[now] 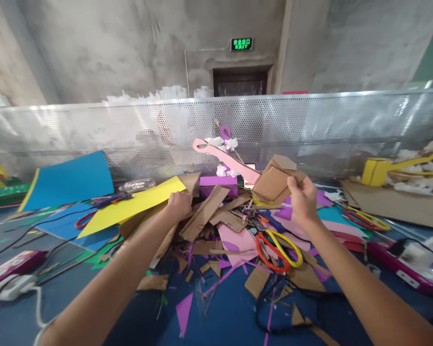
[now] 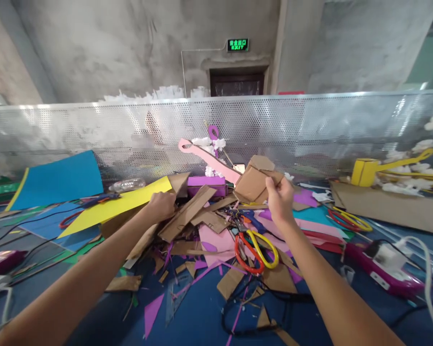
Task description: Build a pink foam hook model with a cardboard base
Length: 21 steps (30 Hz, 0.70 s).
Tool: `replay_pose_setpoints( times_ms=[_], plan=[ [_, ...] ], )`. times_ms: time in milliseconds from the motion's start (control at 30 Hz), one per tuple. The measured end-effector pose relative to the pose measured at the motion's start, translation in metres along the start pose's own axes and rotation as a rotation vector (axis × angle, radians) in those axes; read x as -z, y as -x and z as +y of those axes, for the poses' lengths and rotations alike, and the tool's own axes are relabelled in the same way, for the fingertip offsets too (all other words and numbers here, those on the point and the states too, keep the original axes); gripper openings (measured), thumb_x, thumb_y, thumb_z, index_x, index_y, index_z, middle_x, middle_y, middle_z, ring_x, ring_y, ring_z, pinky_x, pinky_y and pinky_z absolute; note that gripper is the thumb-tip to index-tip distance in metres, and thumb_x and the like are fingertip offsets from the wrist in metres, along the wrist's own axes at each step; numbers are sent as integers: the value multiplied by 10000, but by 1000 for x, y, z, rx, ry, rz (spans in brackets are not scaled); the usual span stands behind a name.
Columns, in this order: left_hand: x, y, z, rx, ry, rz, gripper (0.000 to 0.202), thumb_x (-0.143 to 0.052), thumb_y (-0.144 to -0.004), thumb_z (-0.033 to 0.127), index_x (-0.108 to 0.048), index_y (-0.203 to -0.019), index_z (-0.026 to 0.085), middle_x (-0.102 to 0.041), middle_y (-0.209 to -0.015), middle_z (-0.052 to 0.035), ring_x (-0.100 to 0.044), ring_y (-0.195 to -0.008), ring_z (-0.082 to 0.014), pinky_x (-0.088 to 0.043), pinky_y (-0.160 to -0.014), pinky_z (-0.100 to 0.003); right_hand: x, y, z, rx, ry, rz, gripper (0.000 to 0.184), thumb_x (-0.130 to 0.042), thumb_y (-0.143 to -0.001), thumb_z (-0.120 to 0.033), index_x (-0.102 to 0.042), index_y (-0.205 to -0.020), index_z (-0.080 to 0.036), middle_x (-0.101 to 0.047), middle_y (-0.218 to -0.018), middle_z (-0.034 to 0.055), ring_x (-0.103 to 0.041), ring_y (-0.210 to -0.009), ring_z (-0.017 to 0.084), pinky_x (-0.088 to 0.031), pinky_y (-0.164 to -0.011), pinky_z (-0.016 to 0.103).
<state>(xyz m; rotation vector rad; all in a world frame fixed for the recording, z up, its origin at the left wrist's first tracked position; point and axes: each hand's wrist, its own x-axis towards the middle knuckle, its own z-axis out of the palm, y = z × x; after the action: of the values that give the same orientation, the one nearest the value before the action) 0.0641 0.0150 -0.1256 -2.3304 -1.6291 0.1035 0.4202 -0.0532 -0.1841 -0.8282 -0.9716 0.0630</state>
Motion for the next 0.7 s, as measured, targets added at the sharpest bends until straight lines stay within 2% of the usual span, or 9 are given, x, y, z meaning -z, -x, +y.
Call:
replay_pose_setpoints(
  times_ms=[133,233,433,567,700],
  plan=[
    [8,9,-12,-24,-21,76,333,-494,-911,165,-696,-1140,32,-743,-1056,-268,-715,-1017,-380,-532,-848,-459,1,-2,-6,-41,23,48,368,-721,-831,-496,-704,-1015,-178,-761,-1054,138,-712,-966,309,-542,-950,555],
    [18,18,-20,-46,-36,152,331,-456,-940,159,-679,-1161,55,-733,-1032,-246,-713,-996,-365,-531,-830,-445,4,-5,-5,-6,0,84,357,-715,-836,-492,-704,-1022,-187,-762,-1080,133,-716,-992,306,-528,-987,551],
    [30,29,-18,-7,-78,295,358,-394,-939,75,-617,-1219,74,-711,-987,-227,-728,-882,-353,-532,-731,-419,9,-14,1,42,-30,119,328,-720,-837,-478,-694,-991,-190,-764,-1055,128,-718,-1016,305,-525,-1004,538],
    [28,34,-15,-5,-99,369,389,-356,-956,74,-579,-1271,123,-699,-982,-201,-716,-808,-316,-509,-707,-401,11,-16,3,59,-33,111,347,-706,-852,-468,-692,-1045,-180,-757,-1105,132,-716,-1041,291,-527,-1012,516],
    [18,38,-20,-74,-151,378,478,-327,-971,70,-501,-1403,176,-702,-1053,-172,-710,-826,-273,-473,-673,-343,13,-17,9,103,30,101,351,-666,-888,-470,-690,-1075,-174,-760,-1087,120,-718,-1029,276,-539,-994,502]
  ],
)
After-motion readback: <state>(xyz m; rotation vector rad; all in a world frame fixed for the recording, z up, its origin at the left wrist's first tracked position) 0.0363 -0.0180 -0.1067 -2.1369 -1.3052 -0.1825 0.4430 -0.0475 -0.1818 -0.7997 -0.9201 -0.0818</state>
